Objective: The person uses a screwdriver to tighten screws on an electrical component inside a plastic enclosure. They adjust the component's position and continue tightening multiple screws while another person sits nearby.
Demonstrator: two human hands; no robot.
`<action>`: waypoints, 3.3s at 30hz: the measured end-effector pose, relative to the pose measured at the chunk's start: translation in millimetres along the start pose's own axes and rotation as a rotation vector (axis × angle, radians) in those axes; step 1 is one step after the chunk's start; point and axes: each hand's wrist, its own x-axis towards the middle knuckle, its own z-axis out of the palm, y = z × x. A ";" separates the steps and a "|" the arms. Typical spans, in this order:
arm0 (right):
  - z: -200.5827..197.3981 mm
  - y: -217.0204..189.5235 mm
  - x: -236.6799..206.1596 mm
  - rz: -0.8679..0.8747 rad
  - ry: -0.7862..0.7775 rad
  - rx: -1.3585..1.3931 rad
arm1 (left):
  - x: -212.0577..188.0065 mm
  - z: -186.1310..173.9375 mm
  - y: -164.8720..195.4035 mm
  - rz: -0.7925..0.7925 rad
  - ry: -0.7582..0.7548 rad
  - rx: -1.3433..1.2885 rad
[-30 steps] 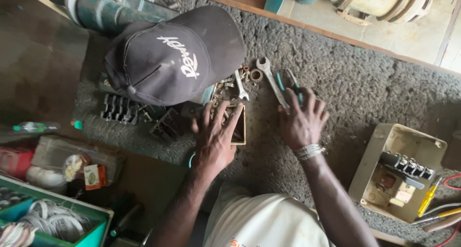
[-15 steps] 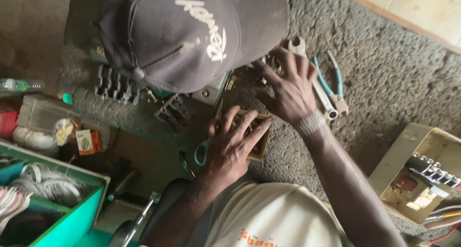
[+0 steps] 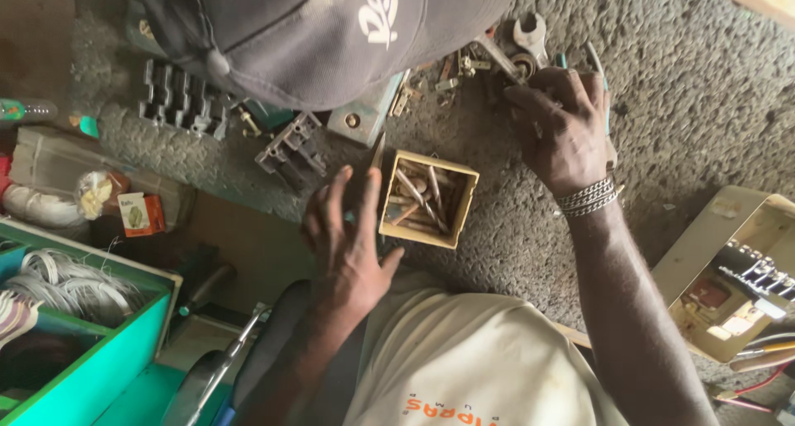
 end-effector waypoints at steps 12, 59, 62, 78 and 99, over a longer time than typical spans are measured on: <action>6.9 -59.0 6.9 -0.015 -0.080 0.467 | -7.3 13.2 -25.1 -0.079 0.066 -0.217; 45.0 -2.2 28.0 0.188 0.140 -0.407 | 13.2 -69.1 9.4 0.405 -0.148 -0.065; 35.1 9.3 30.0 0.263 0.042 0.077 | 10.8 -64.7 9.0 0.404 -0.169 -0.075; 27.1 -7.8 20.6 0.140 0.167 0.071 | 17.7 -48.5 21.3 0.499 -0.180 -0.089; -79.2 -67.4 -124.7 0.484 0.507 2.242 | 63.9 7.5 37.9 0.452 0.022 0.122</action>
